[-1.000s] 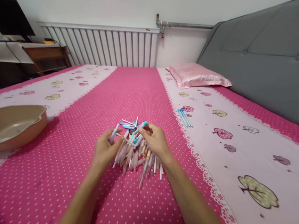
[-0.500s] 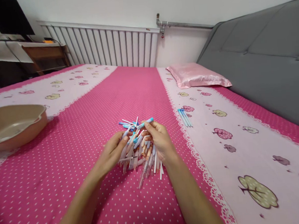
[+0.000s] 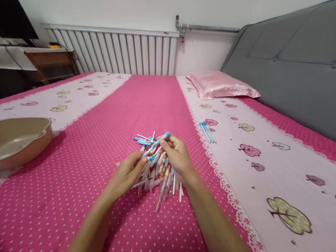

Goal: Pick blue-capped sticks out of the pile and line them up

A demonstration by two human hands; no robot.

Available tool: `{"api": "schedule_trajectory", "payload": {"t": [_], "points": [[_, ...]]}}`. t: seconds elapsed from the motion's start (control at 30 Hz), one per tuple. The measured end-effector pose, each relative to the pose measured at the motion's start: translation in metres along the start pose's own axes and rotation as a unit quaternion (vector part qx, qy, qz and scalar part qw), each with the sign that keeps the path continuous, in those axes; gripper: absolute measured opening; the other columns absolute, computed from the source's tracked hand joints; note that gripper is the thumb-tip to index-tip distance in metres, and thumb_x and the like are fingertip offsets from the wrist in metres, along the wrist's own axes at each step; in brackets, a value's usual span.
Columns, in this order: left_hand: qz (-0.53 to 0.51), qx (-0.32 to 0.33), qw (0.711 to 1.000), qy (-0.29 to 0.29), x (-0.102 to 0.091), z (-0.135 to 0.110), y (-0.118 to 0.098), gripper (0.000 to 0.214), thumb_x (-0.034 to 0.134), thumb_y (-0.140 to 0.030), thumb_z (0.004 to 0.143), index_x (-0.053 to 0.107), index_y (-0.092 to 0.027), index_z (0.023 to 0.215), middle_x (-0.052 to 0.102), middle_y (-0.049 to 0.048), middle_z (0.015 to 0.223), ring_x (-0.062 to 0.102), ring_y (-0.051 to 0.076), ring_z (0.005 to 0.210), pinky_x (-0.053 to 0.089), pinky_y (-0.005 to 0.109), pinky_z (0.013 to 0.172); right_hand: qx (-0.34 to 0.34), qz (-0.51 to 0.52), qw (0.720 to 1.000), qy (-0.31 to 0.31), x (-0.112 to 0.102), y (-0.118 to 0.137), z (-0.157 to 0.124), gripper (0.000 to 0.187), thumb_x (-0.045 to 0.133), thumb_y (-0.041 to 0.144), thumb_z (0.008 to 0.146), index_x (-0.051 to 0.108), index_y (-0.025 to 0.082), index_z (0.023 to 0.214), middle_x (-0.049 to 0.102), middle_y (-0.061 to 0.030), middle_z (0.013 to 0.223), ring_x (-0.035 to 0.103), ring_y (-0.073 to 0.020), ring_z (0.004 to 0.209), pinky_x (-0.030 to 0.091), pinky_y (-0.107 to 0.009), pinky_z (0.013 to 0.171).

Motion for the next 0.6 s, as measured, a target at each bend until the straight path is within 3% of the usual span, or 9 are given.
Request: {"api": "schedule_trajectory", "payload": {"t": [0.6], "points": [[-0.005,0.004,1.0,-0.012,-0.0031,-0.0008,-0.0051,0.03,0.041,-0.033,0.087,0.063,-0.014,0.093,0.062,0.0057,0.083,0.054,0.019,0.076,0.041,0.029,0.069,-0.01,-0.047,0.997,0.058,0.0034,-0.0035,-0.0022,0.024,0.062,0.041,0.076,0.061,0.018,0.082,0.056,0.0025,0.063,0.052,-0.0089,0.053,0.04,-0.019,0.047]]}}
Point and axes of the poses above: each hand's wrist, its own z-axis towards the middle knuckle, its own x-axis out of the palm, y = z × x, the point moved 1 cm from there along z, towards the middle knuckle
